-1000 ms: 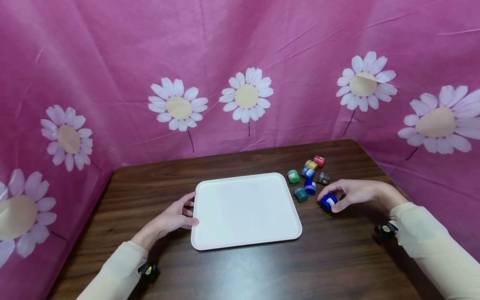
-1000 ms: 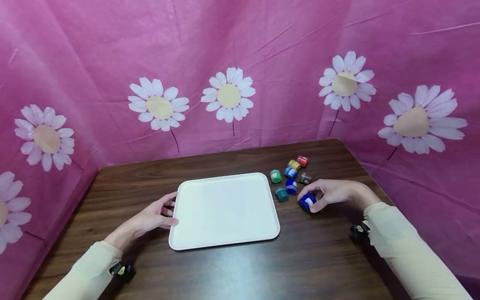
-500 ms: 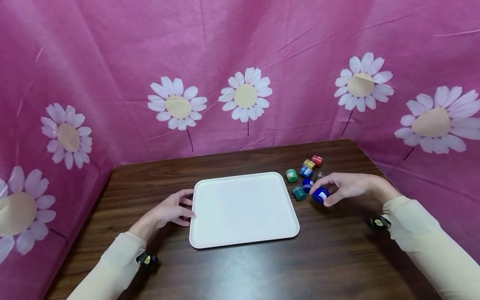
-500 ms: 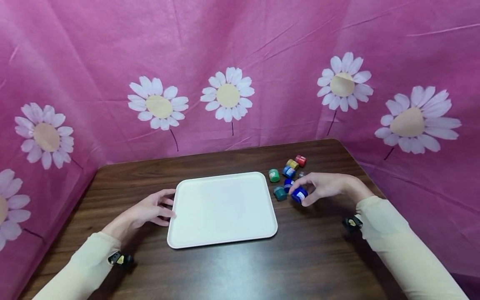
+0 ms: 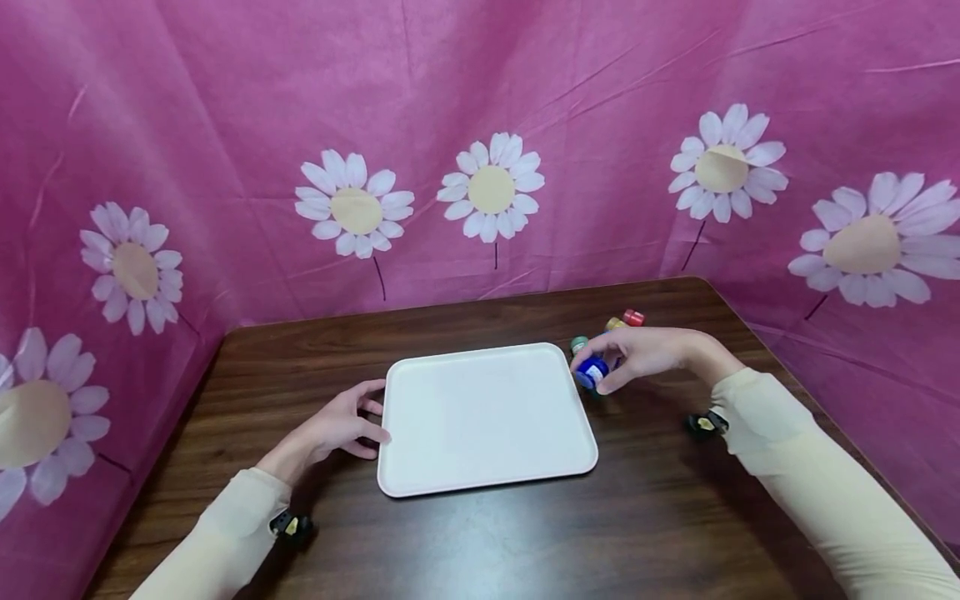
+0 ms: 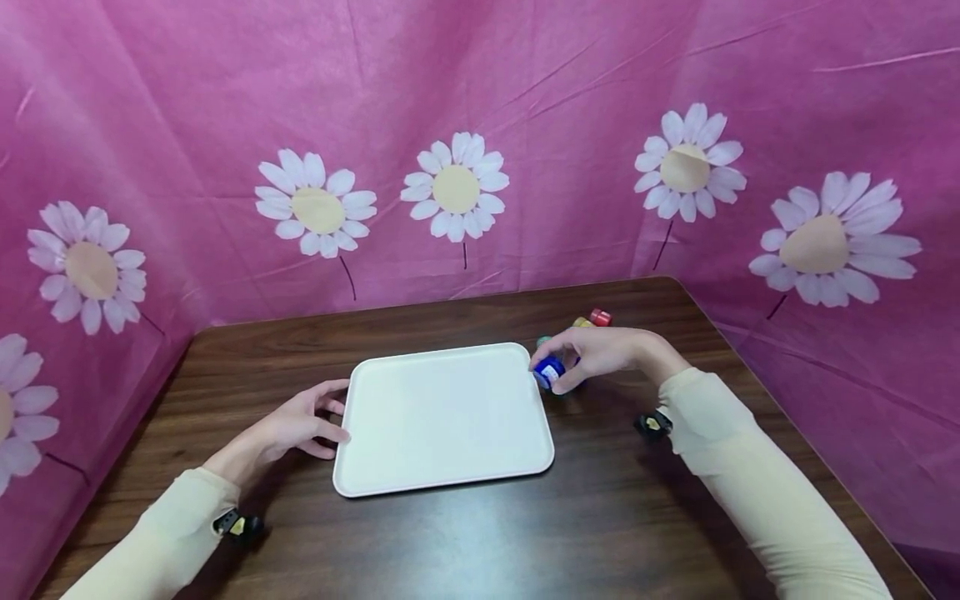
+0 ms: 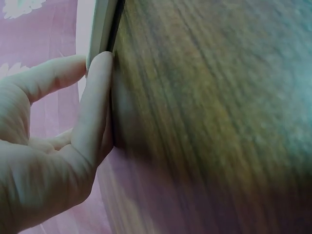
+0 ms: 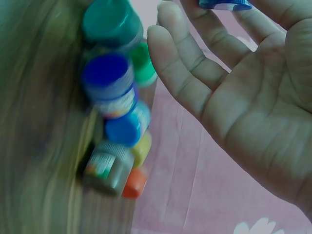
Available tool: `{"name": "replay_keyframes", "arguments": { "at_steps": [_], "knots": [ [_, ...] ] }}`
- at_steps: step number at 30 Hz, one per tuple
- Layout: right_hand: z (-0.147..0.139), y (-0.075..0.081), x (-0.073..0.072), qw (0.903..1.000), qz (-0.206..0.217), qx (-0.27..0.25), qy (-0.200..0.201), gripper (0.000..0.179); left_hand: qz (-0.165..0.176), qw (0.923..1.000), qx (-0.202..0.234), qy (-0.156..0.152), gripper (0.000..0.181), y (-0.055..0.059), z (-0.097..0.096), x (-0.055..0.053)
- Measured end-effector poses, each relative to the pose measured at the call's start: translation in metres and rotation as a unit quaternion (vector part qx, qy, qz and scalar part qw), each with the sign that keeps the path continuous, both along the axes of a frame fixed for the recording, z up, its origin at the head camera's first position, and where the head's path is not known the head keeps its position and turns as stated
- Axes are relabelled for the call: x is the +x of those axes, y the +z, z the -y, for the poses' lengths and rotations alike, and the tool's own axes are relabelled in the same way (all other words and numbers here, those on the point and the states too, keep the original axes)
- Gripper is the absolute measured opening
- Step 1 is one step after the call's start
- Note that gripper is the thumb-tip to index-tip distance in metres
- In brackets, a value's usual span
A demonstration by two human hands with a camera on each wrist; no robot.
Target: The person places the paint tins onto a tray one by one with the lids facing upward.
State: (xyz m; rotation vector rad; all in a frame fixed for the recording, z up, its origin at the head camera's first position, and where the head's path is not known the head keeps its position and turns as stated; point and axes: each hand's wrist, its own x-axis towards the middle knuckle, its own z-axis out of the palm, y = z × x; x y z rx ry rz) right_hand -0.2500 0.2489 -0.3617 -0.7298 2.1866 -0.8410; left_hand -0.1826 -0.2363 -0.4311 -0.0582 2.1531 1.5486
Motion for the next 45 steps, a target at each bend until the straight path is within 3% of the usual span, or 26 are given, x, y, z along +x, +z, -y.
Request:
{"name": "replay_keyframes", "arguments": {
  "at_steps": [15, 28, 33, 45],
  "knots": [
    [0.058, -0.006, -0.014, 0.9941, -0.042, -0.068, 0.073, 0.047, -0.010, 0.9997, 0.020, -0.009, 0.090, -0.002, 0.000, 0.008],
    [0.102, -0.017, -0.025, 0.9940, -0.007, -0.089, 0.063, 0.053, -0.013, 0.9995, 0.021, -0.021, 0.092, -0.002, 0.001, 0.006],
    [0.120, -0.018, -0.029, 0.9934, -0.016, -0.092, 0.067, 0.052, -0.025, 0.9993, 0.019, -0.019, 0.093, -0.005, 0.001, 0.004],
    [0.169, -0.023, -0.025, 0.9898, 0.015, -0.139, 0.029, 0.052, -0.019, 0.9998, 0.003, -0.010, 0.092, -0.003, 0.001, 0.003]
  ]
}}
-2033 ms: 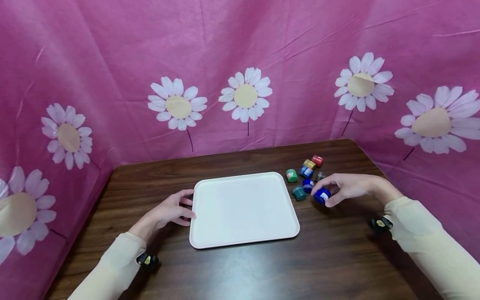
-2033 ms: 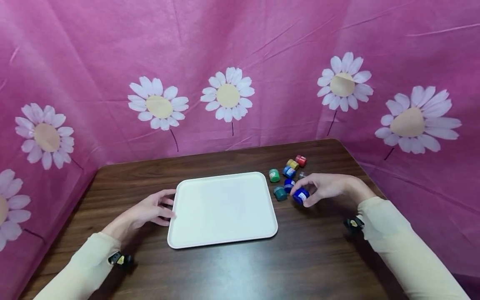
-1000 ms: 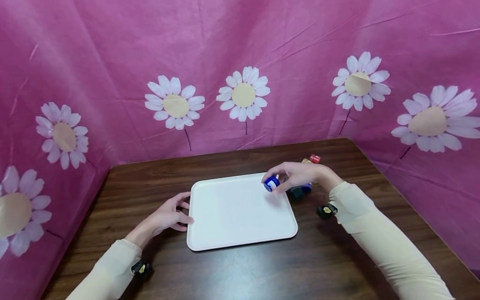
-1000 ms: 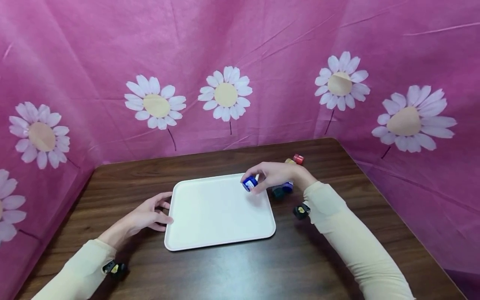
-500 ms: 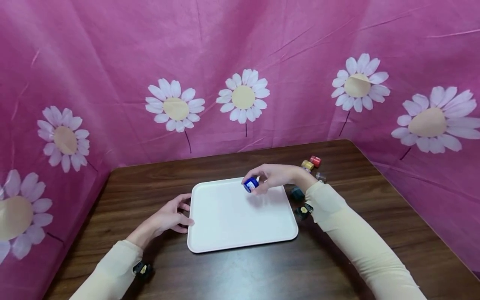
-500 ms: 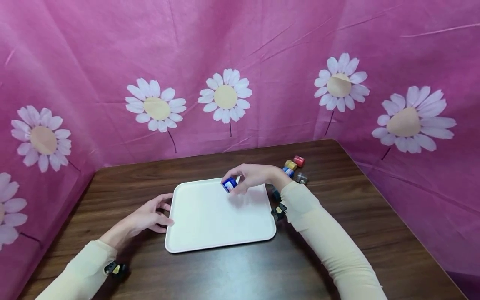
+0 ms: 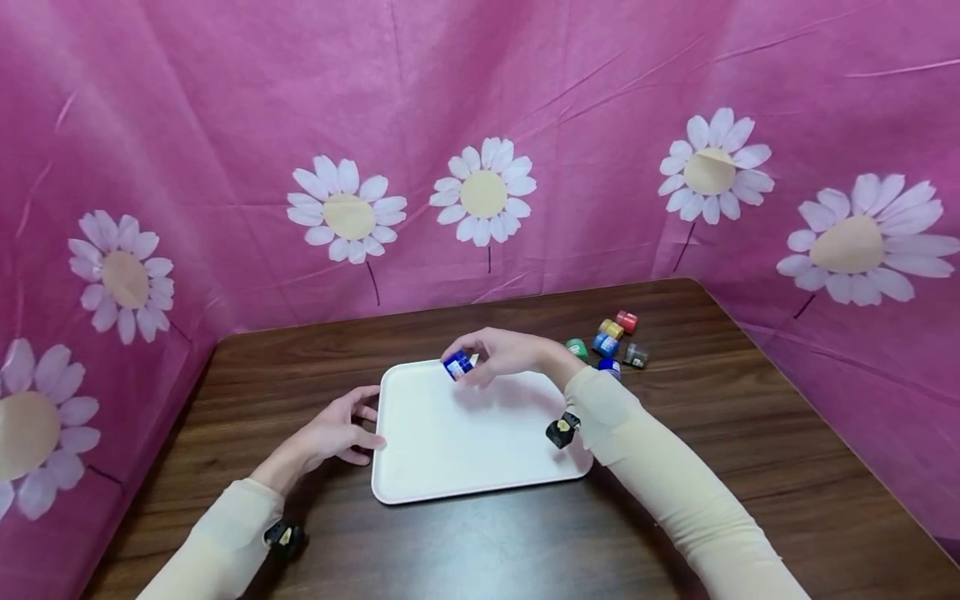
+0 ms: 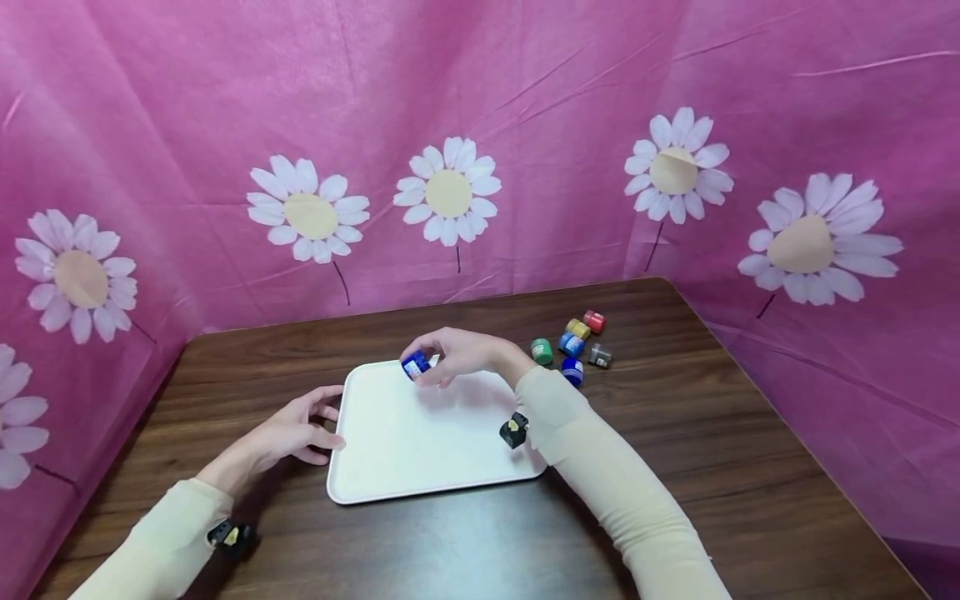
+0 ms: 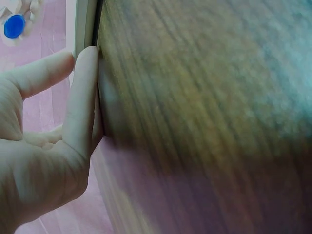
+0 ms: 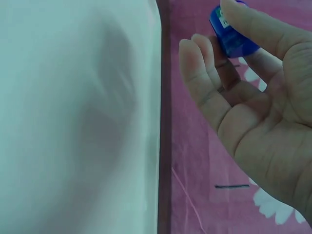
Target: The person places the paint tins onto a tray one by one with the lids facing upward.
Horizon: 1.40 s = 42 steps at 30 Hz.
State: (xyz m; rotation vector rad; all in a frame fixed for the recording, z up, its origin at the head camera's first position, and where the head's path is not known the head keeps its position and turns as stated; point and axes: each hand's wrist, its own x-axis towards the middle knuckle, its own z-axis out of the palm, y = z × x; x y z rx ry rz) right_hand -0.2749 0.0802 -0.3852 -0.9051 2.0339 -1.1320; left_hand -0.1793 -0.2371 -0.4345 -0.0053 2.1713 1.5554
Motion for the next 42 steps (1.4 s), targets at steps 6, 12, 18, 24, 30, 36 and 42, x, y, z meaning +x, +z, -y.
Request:
{"name": "replay_keyframes", "arguments": {
  "at_steps": [6, 12, 18, 24, 30, 36, 42],
  "knots": [
    [0.021, -0.007, 0.005, 0.9993, -0.013, -0.011, -0.034, 0.049, 0.000, 1.0000, 0.002, 0.000, 0.092, -0.001, 0.001, 0.000],
    [0.039, -0.014, 0.008, 0.9981, -0.014, -0.028, -0.053, 0.048, 0.002, 1.0000, -0.004, -0.003, 0.093, 0.001, 0.001, -0.001],
    [0.052, -0.018, 0.008, 0.9968, -0.023, -0.030, -0.071, 0.044, 0.001, 1.0000, -0.003, -0.009, 0.093, 0.003, -0.002, -0.002],
    [0.066, -0.025, 0.008, 0.9963, -0.032, -0.029, -0.074, 0.044, 0.005, 1.0000, -0.002, -0.007, 0.093, 0.001, -0.002, 0.000],
    [0.082, -0.030, 0.008, 0.9960, -0.046, -0.011, -0.075, 0.043, 0.009, 0.9999, -0.003, -0.005, 0.093, 0.000, 0.000, 0.001],
    [0.091, -0.032, 0.007, 0.9950, -0.058, 0.001, -0.081, 0.039, 0.007, 1.0000, 0.001, -0.006, 0.092, 0.000, 0.000, 0.001],
    [0.095, -0.035, 0.005, 0.9947, -0.046, 0.001, -0.092, 0.036, 0.006, 1.0000, 0.001, -0.004, 0.092, 0.000, 0.001, 0.001]
  ]
}}
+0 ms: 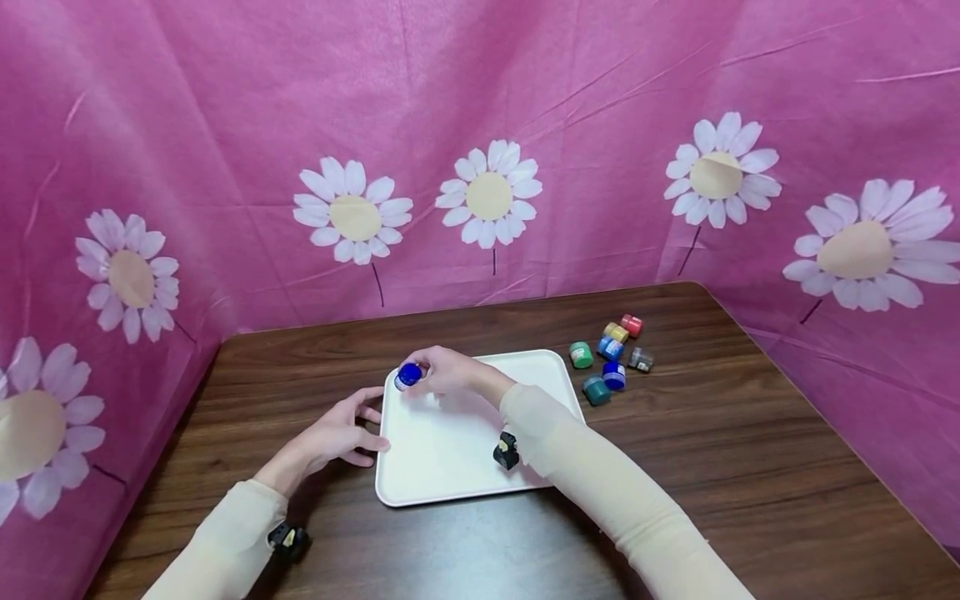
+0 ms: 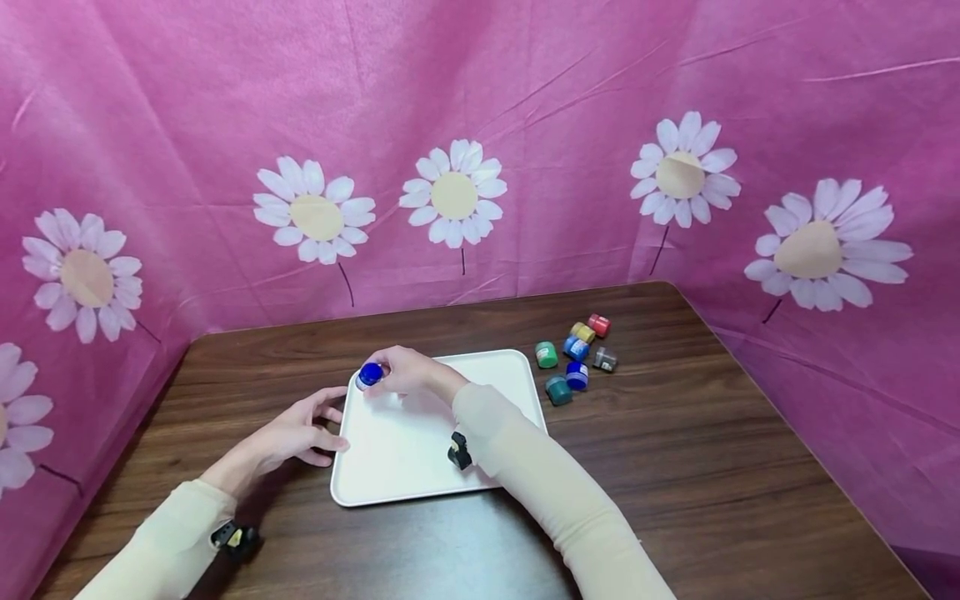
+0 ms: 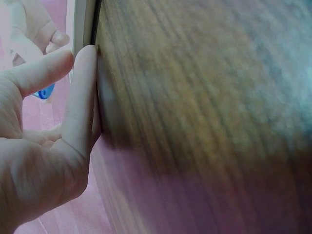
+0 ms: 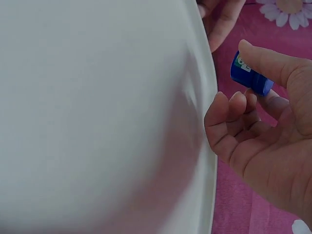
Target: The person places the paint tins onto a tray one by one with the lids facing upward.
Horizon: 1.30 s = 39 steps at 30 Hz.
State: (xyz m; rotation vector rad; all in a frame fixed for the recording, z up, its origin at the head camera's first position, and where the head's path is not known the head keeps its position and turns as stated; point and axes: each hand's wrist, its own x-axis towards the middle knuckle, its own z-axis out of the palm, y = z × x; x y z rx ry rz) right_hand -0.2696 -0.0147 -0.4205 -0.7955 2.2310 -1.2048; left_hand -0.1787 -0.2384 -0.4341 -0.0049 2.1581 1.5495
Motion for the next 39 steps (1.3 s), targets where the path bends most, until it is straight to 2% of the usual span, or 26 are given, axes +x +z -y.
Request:
{"name": "replay_keyframes", "arguments": {
  "at_steps": [5, 17, 25, 30, 39],
  "knots": [
    [0.004, -0.005, -0.001, 0.9998, 0.009, 0.014, -0.014, 0.031, 0.000, 1.0000, 0.002, -0.003, 0.092, 0.001, 0.000, -0.001],
    [0.007, -0.010, -0.003, 0.9982, -0.023, 0.047, -0.029, 0.034, -0.001, 1.0000, 0.006, -0.006, 0.092, 0.000, -0.002, -0.002],
    [0.009, -0.011, 0.000, 0.9929, -0.072, 0.093, -0.020, 0.039, -0.001, 1.0000, 0.007, -0.003, 0.094, -0.002, -0.002, -0.002],
    [0.013, -0.011, 0.000, 0.9911, -0.089, 0.098, -0.014, 0.040, -0.002, 1.0000, 0.010, -0.002, 0.094, 0.000, -0.001, -0.002],
    [0.014, -0.014, -0.003, 0.9956, -0.045, 0.077, -0.031, 0.038, 0.006, 1.0000, 0.006, 0.000, 0.093, 0.000, 0.001, -0.003]
  ]
}}
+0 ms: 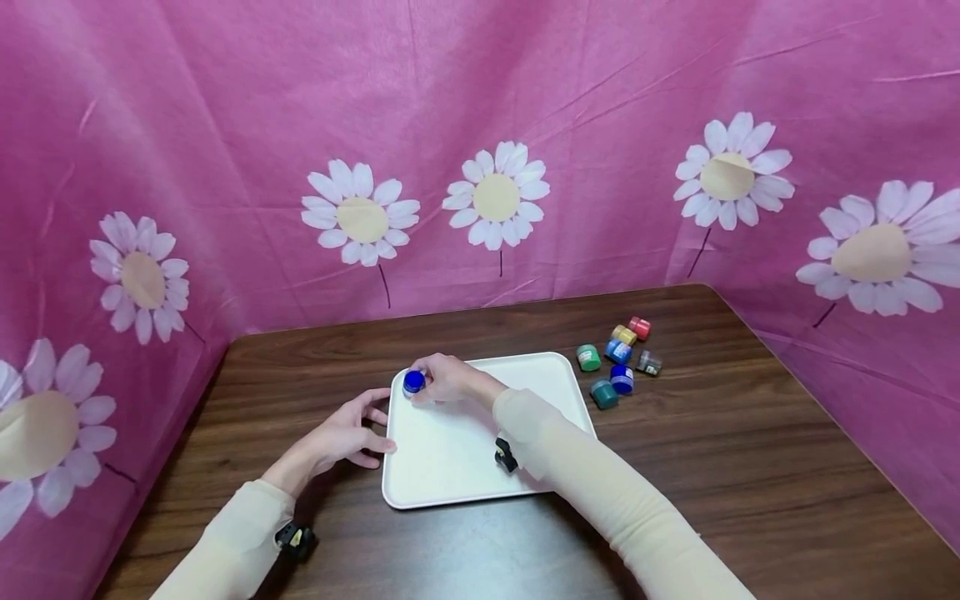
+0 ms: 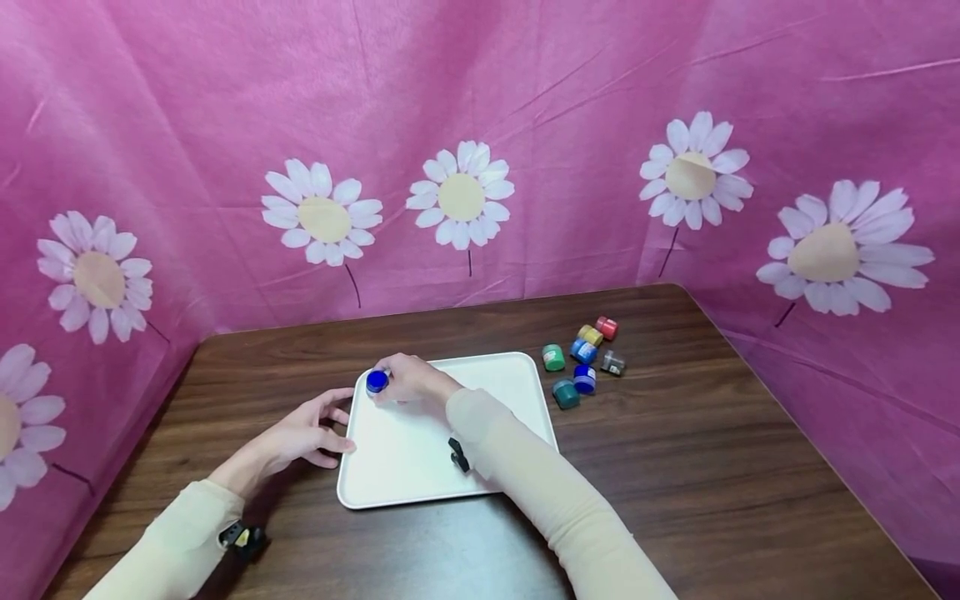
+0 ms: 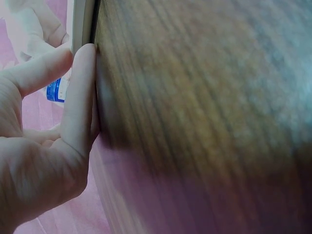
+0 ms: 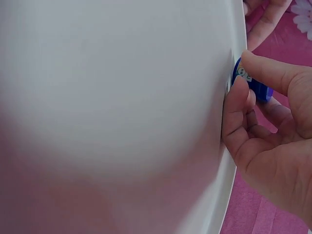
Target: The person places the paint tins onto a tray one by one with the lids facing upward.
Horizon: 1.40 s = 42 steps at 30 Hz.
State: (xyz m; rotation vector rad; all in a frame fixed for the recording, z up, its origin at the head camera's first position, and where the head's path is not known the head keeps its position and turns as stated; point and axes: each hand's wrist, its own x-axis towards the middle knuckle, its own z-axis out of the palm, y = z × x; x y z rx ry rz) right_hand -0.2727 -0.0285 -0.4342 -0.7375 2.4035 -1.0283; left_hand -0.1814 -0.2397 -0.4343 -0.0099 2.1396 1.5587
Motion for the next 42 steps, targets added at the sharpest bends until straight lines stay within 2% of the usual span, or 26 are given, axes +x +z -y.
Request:
{"name": "replay_keyframes", "arguments": {
  "at_steps": [6, 23, 32, 42],
  "knots": [
    [-0.0004, -0.0001, -0.0018, 1.0000, -0.005, -0.006, -0.003, 0.043, -0.005, 1.0000, 0.000, 0.000, 0.094, -0.0020, -0.0001, -0.0023],
    [-0.0005, -0.0013, 0.0034, 0.9994, 0.026, -0.017, -0.013, 0.042, 0.003, 1.0000, -0.001, -0.001, 0.094, -0.0031, -0.0006, -0.0003],
    [0.0005, -0.0012, 0.0026, 0.9995, 0.030, -0.009, -0.004, 0.049, -0.004, 1.0000, 0.002, 0.002, 0.094, -0.0036, 0.0005, -0.0010],
    [-0.0014, -0.0006, 0.0021, 0.9978, 0.057, -0.034, 0.001, 0.059, 0.000, 1.0000, -0.002, 0.001, 0.093, -0.0018, -0.0001, -0.0002]
  ]
}}
